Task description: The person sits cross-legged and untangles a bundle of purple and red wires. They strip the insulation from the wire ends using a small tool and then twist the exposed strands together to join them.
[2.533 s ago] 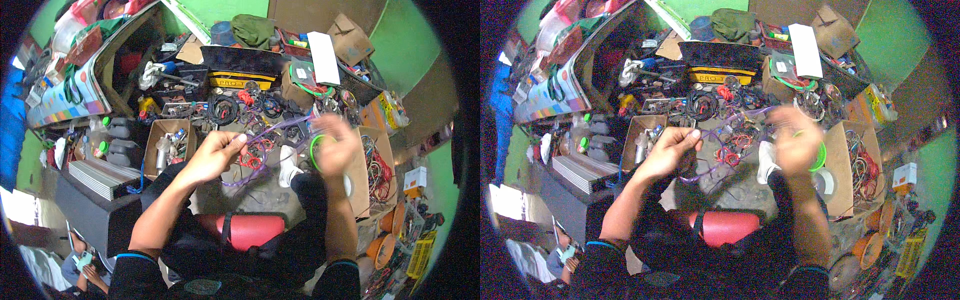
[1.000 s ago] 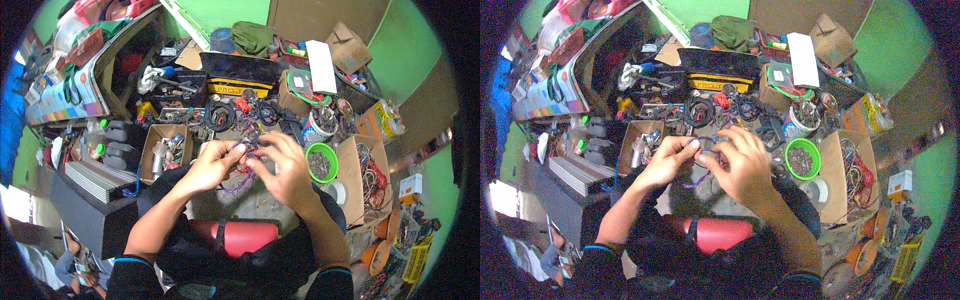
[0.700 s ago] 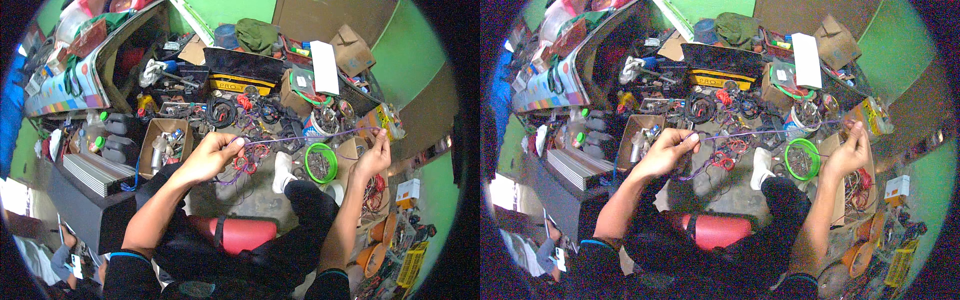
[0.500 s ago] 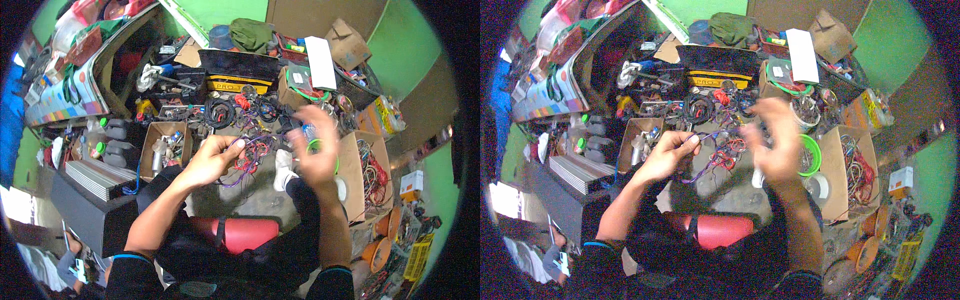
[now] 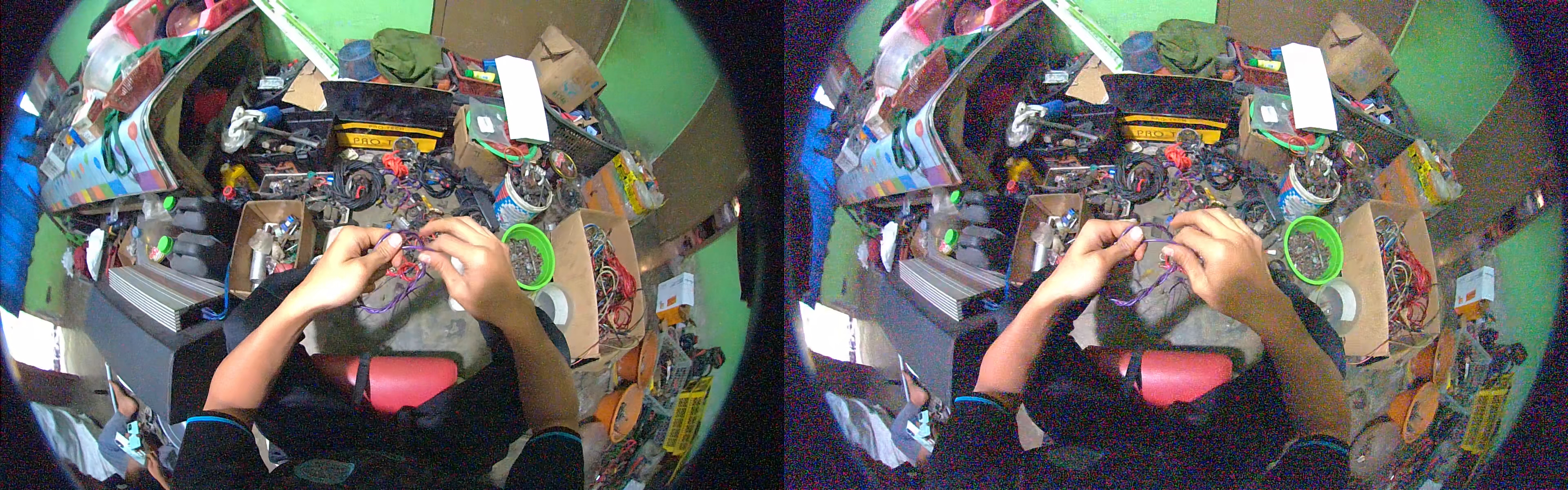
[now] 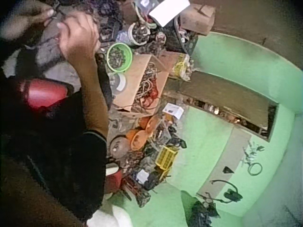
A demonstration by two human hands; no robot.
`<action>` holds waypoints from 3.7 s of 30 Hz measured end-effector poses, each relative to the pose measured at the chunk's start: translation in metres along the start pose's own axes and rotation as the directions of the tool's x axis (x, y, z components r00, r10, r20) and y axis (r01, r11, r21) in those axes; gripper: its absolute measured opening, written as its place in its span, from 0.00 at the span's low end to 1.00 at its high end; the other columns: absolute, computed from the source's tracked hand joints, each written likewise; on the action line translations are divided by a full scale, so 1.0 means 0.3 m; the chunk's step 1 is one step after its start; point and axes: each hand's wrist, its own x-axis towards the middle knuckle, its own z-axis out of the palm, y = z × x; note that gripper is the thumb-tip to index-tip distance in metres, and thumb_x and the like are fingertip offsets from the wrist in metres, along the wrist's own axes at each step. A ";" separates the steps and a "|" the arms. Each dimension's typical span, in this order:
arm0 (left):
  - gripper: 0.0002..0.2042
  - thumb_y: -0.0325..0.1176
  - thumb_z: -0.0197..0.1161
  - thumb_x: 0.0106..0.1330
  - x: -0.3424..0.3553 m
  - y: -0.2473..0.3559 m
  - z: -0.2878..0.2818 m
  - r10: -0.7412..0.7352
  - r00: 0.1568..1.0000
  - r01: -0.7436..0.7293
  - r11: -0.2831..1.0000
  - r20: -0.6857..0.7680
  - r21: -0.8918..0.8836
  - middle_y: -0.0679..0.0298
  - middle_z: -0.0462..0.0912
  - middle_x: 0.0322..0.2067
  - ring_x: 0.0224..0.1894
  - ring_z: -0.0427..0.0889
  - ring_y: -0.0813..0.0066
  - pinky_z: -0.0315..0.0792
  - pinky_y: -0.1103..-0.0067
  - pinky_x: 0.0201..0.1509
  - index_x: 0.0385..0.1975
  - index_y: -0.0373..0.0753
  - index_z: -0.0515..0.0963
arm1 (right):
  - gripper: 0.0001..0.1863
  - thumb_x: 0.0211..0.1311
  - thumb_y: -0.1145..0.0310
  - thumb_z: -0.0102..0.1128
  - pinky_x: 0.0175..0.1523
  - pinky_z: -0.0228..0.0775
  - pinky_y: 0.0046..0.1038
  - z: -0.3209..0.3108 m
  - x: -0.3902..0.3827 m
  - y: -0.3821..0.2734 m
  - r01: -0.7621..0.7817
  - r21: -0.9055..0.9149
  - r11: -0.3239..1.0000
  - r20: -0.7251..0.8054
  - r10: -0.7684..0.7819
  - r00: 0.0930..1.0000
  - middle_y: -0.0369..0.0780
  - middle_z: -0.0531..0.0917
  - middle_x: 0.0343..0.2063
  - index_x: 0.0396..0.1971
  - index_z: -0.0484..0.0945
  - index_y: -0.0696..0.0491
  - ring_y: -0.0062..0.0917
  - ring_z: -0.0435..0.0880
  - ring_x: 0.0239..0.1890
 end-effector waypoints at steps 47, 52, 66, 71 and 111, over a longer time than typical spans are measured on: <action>0.21 0.47 0.44 0.71 -0.023 -0.010 0.022 0.072 0.990 -0.134 0.722 -0.118 -0.679 0.72 0.55 0.14 0.14 0.53 0.83 0.49 0.84 0.15 0.19 0.38 0.63 | 0.17 0.56 0.75 0.63 0.41 0.73 0.19 0.104 -0.010 -0.022 -0.447 0.677 0.585 0.116 0.514 0.850 0.38 0.80 0.34 0.45 0.73 0.63 0.18 0.81 0.36; 0.14 0.37 0.46 0.67 -0.004 0.002 0.042 0.007 0.983 -0.113 0.812 -0.184 -0.572 0.66 0.65 0.17 0.13 0.63 0.80 0.67 0.81 0.17 0.36 0.31 0.72 | 0.17 0.58 0.80 0.55 0.42 0.75 0.21 0.085 -0.003 -0.004 -0.453 0.832 0.320 0.259 0.497 0.828 0.40 0.79 0.33 0.48 0.69 0.66 0.20 0.81 0.35; 0.14 0.39 0.56 0.69 -0.008 0.002 -0.064 0.198 0.979 -0.203 0.969 0.052 0.143 0.67 0.81 0.21 0.19 0.74 0.87 0.67 0.86 0.19 0.40 0.34 0.80 | 0.12 0.56 0.79 0.58 0.33 0.73 0.18 0.042 -0.001 0.009 -0.548 0.803 0.233 0.408 0.455 0.791 0.38 0.80 0.30 0.41 0.76 0.63 0.18 0.79 0.27; 0.16 0.42 0.54 0.70 -0.008 0.016 -0.038 -0.018 1.000 0.017 0.994 -0.013 -0.105 0.67 0.77 0.12 0.15 0.68 0.88 0.57 0.84 0.18 0.26 0.36 0.79 | 0.14 0.54 0.80 0.61 0.32 0.75 0.17 0.058 -0.001 -0.023 -0.354 0.613 0.706 0.069 0.399 0.914 0.39 0.80 0.32 0.43 0.79 0.58 0.19 0.81 0.31; 0.18 0.41 0.57 0.68 0.004 -0.027 -0.024 -0.027 0.997 0.036 0.991 -0.073 0.128 0.70 0.75 0.16 0.22 0.68 0.87 0.63 0.82 0.27 0.20 0.33 0.77 | 0.06 0.56 0.72 0.60 0.34 0.72 0.29 -0.054 -0.010 0.058 -0.075 -0.012 0.997 -0.482 0.059 0.874 0.41 0.82 0.27 0.32 0.80 0.57 0.33 0.80 0.27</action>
